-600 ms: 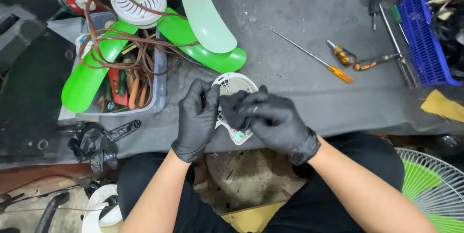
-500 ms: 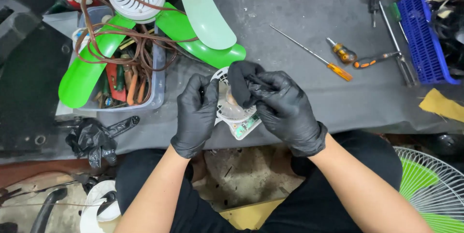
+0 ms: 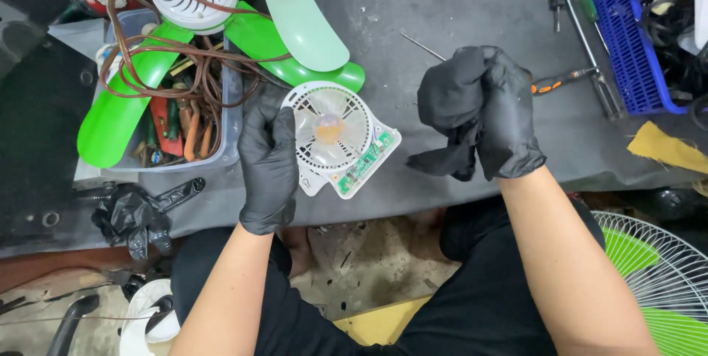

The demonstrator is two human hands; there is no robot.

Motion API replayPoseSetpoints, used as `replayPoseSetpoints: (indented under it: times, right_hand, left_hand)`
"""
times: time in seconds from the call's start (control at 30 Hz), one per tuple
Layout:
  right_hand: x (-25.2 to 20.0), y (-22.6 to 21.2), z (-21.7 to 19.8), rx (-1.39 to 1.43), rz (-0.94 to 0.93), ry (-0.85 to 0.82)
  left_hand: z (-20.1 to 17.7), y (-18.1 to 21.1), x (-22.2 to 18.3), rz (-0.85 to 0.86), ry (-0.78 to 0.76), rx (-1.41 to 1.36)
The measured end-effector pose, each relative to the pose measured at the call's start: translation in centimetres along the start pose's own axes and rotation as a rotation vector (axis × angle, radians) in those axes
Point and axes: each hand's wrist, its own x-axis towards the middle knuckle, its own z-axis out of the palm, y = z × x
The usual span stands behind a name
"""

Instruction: Cleaning a small plastic fan grill using a cloth and a thin metal probe on a repair bench.

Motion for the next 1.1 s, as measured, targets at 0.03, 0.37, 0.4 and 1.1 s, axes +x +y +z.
replayPoseSetpoints:
  times: [0.03,0.37,0.4,1.1]
  right_hand:
    - [-0.3,-0.8,0.8,0.000,-0.003,0.000]
    - [-5.8,-5.5,5.5,0.323,0.796,0.008]
    - [-6.3,-5.2,5.4,0.383,0.843,-0.125]
    - [-8.2,-0.4,5.4,-0.077,0.091,-0.223]
  left_hand:
    - [0.2,0.4,-0.1,0.003,0.000,-0.002]
    - [0.3,-2.9,-1.7,0.015,-0.041,-0.072]
    - [0.5,-2.6,-1.7,0.029,-0.045,-0.063]
    - [1.6,1.0,-3.0,-0.299,-0.493,-0.488]
